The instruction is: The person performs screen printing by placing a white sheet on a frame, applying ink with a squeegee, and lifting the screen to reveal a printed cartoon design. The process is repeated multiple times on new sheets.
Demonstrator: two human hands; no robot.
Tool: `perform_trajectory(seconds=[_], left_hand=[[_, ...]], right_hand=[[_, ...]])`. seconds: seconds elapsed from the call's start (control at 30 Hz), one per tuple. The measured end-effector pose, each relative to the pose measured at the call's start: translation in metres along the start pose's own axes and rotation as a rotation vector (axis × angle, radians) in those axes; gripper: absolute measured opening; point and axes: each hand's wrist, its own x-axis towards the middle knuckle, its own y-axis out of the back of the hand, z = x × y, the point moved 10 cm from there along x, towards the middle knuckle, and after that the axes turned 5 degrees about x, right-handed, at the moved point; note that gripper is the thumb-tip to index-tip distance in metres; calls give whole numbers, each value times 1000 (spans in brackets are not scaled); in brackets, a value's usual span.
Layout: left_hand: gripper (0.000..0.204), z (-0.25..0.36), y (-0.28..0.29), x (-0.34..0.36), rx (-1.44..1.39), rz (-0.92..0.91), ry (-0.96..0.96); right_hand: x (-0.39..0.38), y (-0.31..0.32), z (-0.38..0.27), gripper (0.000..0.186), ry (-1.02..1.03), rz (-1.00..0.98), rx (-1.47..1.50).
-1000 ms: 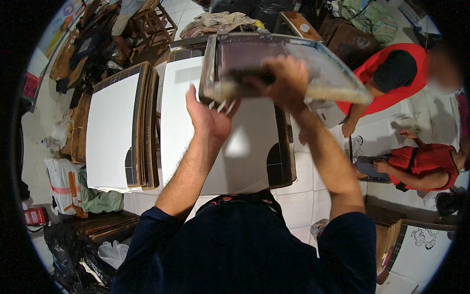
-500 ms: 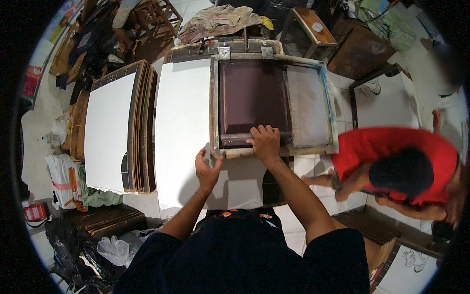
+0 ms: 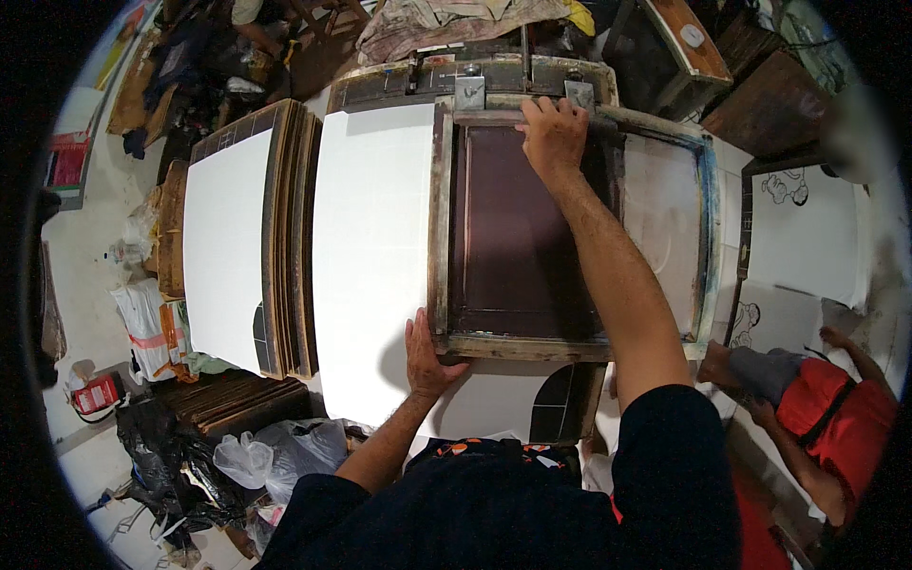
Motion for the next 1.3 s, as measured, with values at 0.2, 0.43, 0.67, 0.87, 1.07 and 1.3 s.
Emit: perform_trajectory(seconds=[0.2, 0.43, 0.67, 0.87, 1.07, 1.3], left_hand=[[135, 1, 2, 1, -31, -28, 21], [134, 2, 0, 1, -22, -16, -9], [134, 2, 3, 1, -28, -21, -7], [133, 7, 6, 2, -15, 2, -16], [127, 7, 5, 1, 12, 27, -61], [118, 4, 4, 0, -9, 84, -71]], right_hand=[[-14, 3, -3, 36, 15, 7, 16], [-104, 45, -36, 37, -20, -108, 3], [-14, 8, 0, 40, -20, -88, 0], [-30, 9, -6, 38, -29, -70, -30], [-162, 65, -59, 40, -79, -198, 22], [-288, 110, -105, 66, -162, -369, 88]])
